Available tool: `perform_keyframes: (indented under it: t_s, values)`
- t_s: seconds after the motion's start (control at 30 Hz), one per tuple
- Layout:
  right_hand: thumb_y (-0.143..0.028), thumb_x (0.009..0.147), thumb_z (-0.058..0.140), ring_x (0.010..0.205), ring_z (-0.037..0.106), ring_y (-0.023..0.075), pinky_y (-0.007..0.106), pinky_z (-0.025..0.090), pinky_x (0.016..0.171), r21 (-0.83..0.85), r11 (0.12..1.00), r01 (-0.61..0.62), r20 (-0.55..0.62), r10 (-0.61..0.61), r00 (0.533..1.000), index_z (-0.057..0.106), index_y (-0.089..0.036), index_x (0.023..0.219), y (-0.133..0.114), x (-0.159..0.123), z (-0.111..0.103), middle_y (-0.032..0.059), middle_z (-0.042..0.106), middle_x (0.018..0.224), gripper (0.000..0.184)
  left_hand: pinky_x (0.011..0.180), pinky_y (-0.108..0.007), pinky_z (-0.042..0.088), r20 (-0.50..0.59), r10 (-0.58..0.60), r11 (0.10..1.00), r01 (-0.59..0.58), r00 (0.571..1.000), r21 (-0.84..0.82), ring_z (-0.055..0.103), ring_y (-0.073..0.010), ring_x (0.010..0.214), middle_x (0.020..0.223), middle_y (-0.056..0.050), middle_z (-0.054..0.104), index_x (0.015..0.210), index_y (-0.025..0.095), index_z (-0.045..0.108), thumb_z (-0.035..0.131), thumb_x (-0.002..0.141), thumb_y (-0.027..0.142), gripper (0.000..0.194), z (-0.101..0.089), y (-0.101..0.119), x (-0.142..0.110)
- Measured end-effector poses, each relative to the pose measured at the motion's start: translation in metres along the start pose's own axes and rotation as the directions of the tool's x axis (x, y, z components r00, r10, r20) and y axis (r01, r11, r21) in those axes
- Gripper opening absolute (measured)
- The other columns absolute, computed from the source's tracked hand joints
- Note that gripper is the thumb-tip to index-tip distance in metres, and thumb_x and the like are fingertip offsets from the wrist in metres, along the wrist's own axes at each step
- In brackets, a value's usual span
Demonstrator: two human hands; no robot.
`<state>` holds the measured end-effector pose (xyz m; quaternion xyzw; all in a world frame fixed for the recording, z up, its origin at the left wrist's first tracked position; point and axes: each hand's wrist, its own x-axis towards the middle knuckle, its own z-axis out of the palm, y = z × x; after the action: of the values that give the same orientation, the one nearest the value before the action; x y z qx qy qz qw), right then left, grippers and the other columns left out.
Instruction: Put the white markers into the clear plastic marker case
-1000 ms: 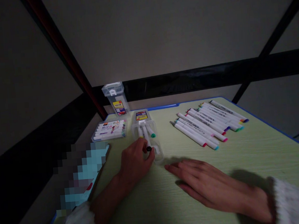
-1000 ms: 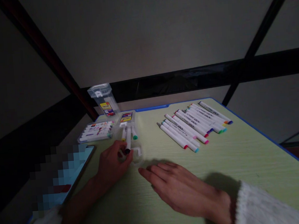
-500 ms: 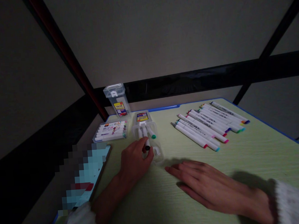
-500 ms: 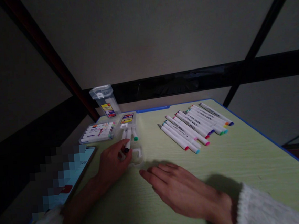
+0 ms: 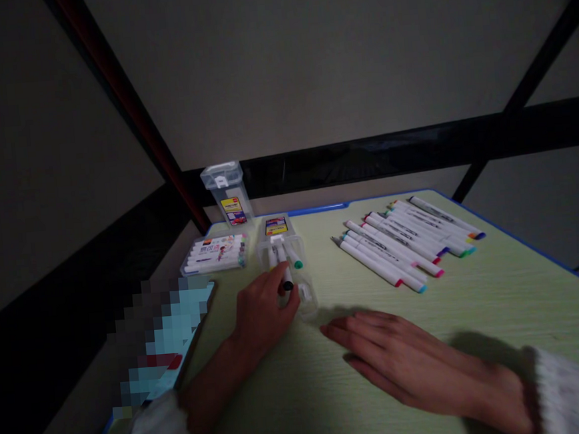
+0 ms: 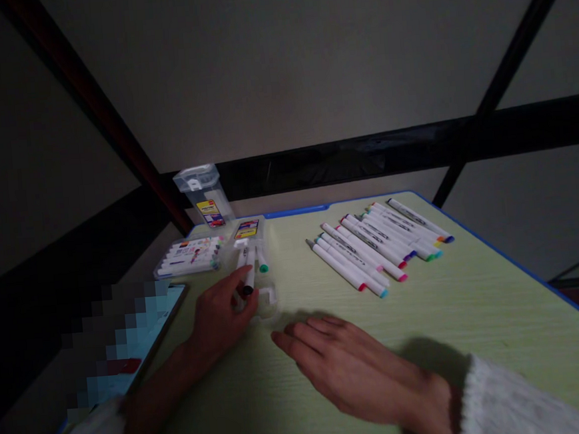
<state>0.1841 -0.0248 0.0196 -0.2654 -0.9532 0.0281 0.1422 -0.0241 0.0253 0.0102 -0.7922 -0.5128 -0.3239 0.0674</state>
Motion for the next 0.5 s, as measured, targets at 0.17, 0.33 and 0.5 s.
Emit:
perform_keyframes:
  t_s: [0.17, 0.33, 0.5]
  values:
    - [-0.011, 0.084, 0.043, 0.087, 0.059, 0.0208, 0.037, 0.051, 0.078, -0.005, 1.000, 0.002, -0.001, -0.002, 1.000, 0.042, -0.010, 0.123, -0.0004, 0.0004, -0.0021, 0.0098, 0.062, 0.098, 0.039, 0.053, -0.021, 0.042, 0.016, -0.049, 0.999, 0.050, 0.999, -0.017, 0.057, -0.0124, 0.056, 0.063, 0.004, 0.059, 0.109, 0.018, 0.051, 0.057, 0.075, 0.023, 0.035, 0.0005, 0.0004, -0.0004]
    - [-0.010, 0.084, 0.042, 0.088, 0.059, 0.0208, 0.036, 0.050, 0.079, -0.010, 1.000, 0.016, 0.001, -0.016, 1.000, 0.042, -0.009, 0.124, -0.0004, 0.0005, -0.0014, 0.0105, 0.062, 0.099, 0.040, 0.050, -0.020, 0.041, 0.021, -0.070, 0.996, 0.071, 0.997, -0.063, 0.056, -0.0114, 0.053, 0.060, 0.006, 0.055, 0.106, 0.019, 0.049, 0.056, 0.077, 0.024, 0.030, 0.0023, -0.0015, -0.0018]
    - [-0.012, 0.085, 0.040, 0.089, 0.058, 0.0209, 0.036, 0.050, 0.080, -0.002, 1.000, 0.013, 0.003, -0.013, 1.000, 0.042, -0.010, 0.125, -0.0005, -0.0006, -0.0011, 0.0101, 0.062, 0.100, 0.040, 0.051, -0.019, 0.042, -0.001, -0.065, 0.991, 0.064, 0.998, -0.116, 0.056, -0.0111, 0.055, 0.063, 0.005, 0.056, 0.099, 0.020, 0.049, 0.056, 0.077, 0.022, 0.023, 0.0048, -0.0033, -0.0031]
